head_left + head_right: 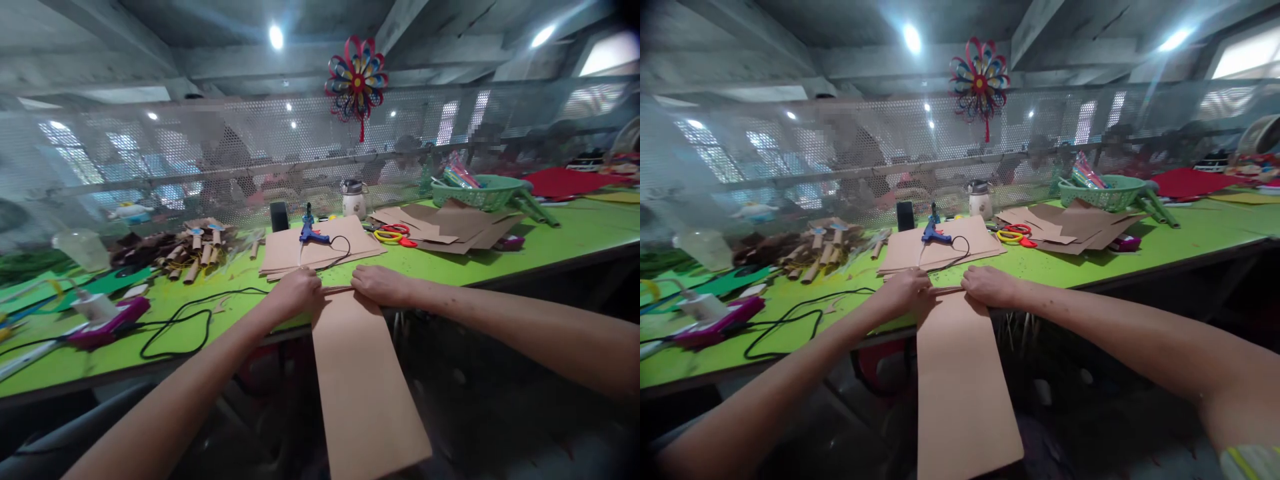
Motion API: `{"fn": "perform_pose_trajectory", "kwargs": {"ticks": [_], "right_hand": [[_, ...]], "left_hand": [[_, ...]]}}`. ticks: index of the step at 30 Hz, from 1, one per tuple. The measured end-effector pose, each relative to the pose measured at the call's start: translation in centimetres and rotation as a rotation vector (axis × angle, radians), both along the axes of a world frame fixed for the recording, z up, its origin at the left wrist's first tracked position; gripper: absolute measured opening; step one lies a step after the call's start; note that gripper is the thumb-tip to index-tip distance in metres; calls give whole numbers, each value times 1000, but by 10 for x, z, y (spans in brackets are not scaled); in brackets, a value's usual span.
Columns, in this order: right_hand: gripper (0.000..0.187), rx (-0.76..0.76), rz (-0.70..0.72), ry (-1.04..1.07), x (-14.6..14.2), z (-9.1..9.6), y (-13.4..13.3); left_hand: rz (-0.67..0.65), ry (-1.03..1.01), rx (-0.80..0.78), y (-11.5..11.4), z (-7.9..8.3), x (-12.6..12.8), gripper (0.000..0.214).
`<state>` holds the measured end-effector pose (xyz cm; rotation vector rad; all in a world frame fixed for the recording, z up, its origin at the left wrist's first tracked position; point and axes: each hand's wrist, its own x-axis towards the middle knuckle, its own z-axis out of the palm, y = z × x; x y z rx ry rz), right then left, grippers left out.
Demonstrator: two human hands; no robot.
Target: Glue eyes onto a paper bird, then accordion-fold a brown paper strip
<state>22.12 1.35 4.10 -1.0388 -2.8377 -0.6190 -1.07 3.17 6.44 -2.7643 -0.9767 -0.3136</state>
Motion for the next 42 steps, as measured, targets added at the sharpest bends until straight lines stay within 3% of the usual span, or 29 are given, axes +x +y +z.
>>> {"fn": "perform_pose_trajectory", "kwargs": {"ticks": [3,7,13,18,25,30,34,36,39,42], "right_hand": [[10,43,19,12,2,-1,-4],[12,130,51,49,5,-4,-7],[21,238,92,127,7,-5,-12],[23,302,122,159,8,-6,-14],[22,290,103,191,9,-6,-17],[20,194,90,300,11,-6,-15],[17,12,69,623,10,1,-11],[19,-160,40,710,6,8,-8],[23,-444,6,634,-1,19,-3],[25,-532,5,560,-6,29,-3]], "left_hand": [[139,-118,-218,13,6,18,46],[156,-118,-453,20,12,35,39],[175,-289,-812,6,18,30,37],[214,-365,-958,-2,18,26,41],[262,-462,-963,0,4,29,47],[281,-493,-921,2,-4,24,44],[199,-438,-886,6,-5,17,39],[120,-396,-833,6,-2,16,37],[45,-306,-701,1,6,19,35],[18,-228,-567,-7,15,21,34]]}}
